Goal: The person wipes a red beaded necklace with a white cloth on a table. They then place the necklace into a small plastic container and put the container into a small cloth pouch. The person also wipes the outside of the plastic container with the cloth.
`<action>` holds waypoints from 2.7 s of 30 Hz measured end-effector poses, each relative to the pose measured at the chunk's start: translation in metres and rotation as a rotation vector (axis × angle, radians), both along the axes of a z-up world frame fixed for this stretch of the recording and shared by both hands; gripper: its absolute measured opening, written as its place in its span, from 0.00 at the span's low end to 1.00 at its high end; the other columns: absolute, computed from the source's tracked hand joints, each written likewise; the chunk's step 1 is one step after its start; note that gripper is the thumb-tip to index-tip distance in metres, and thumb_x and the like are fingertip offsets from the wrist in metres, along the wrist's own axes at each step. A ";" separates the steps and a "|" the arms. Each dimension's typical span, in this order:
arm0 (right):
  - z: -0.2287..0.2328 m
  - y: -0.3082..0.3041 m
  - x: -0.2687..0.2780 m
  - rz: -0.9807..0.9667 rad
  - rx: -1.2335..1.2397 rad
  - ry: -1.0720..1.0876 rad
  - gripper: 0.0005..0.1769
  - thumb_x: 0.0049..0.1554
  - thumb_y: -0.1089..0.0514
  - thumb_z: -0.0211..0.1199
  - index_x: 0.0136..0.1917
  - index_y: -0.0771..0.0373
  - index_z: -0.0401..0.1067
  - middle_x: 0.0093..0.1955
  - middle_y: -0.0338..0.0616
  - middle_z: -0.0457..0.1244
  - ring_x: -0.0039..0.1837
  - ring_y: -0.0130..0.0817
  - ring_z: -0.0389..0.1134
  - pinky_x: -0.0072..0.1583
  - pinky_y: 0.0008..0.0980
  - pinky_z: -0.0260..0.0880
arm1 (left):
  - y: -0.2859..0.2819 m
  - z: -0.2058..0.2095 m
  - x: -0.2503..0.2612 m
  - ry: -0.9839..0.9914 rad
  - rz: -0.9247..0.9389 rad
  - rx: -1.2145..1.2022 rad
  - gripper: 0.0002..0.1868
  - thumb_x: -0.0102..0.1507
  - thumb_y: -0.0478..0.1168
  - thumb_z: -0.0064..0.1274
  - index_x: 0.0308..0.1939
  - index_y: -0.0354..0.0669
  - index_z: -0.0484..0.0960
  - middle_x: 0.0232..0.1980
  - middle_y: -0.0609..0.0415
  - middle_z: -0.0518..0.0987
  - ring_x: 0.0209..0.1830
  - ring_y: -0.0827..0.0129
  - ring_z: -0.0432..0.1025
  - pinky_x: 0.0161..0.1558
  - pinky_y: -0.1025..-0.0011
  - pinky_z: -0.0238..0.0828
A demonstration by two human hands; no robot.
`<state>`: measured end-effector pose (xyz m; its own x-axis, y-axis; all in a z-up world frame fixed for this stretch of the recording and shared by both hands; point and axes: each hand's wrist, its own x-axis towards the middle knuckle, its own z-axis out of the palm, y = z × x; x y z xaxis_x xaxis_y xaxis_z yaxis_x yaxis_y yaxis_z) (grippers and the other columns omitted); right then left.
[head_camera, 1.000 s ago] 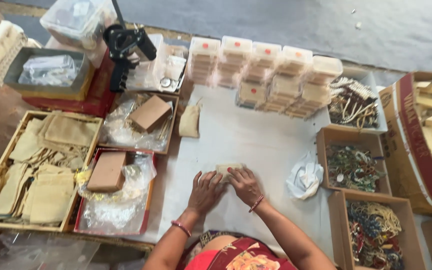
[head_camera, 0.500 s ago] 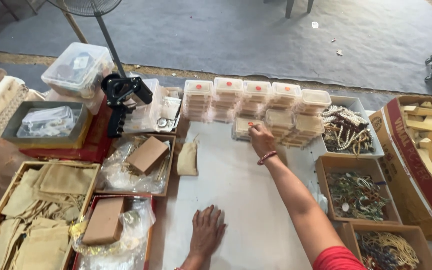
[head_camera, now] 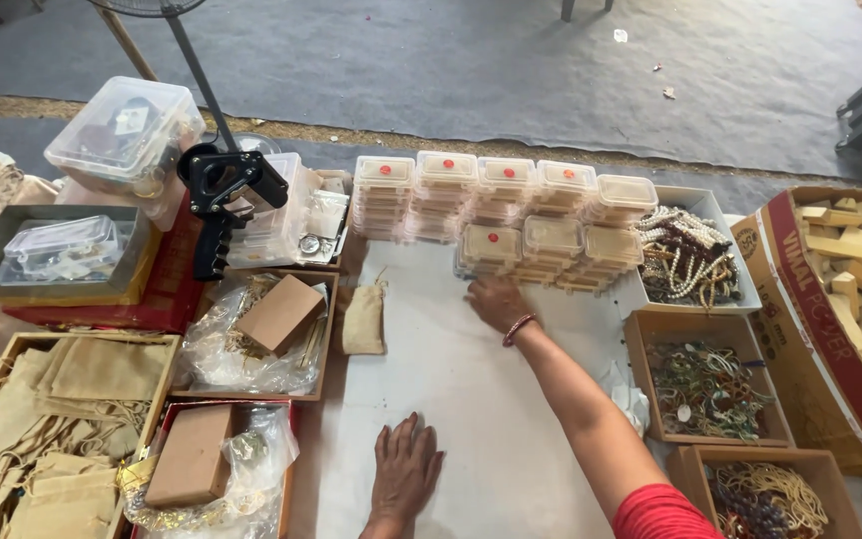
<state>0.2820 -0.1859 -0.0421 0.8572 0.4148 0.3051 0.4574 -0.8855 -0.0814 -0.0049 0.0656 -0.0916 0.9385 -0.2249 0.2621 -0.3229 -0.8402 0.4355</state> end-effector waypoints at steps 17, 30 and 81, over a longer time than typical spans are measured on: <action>-0.034 0.016 -0.099 0.088 0.251 0.511 0.21 0.58 0.45 0.65 0.59 0.58 0.76 0.61 0.47 0.67 0.63 0.47 0.68 0.65 0.44 0.67 | 0.001 0.005 -0.001 -0.009 0.014 0.046 0.24 0.65 0.53 0.51 0.59 0.43 0.77 0.69 0.42 0.67 0.71 0.53 0.58 0.73 0.46 0.43; 0.100 -0.276 -0.294 -0.492 0.560 -0.016 0.12 0.58 0.57 0.69 0.55 0.59 0.80 0.53 0.47 0.71 0.52 0.38 0.74 0.55 0.36 0.75 | -0.002 0.011 -0.007 -0.011 0.029 0.219 0.24 0.68 0.57 0.46 0.61 0.47 0.79 0.71 0.45 0.71 0.73 0.57 0.62 0.77 0.53 0.46; 0.325 -0.341 -0.238 -0.549 1.237 0.102 0.04 0.65 0.61 0.56 0.51 0.62 0.71 0.39 0.40 0.67 0.37 0.25 0.70 0.43 0.25 0.78 | -0.003 0.007 -0.010 -0.083 0.074 0.203 0.24 0.65 0.56 0.51 0.59 0.48 0.79 0.68 0.52 0.73 0.71 0.61 0.63 0.77 0.53 0.48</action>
<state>0.0438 -0.5270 0.2826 0.8631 -0.4817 0.1519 0.0167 -0.2734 -0.9618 -0.0146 0.0630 -0.0844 0.9314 -0.2125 0.2957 -0.2853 -0.9304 0.2300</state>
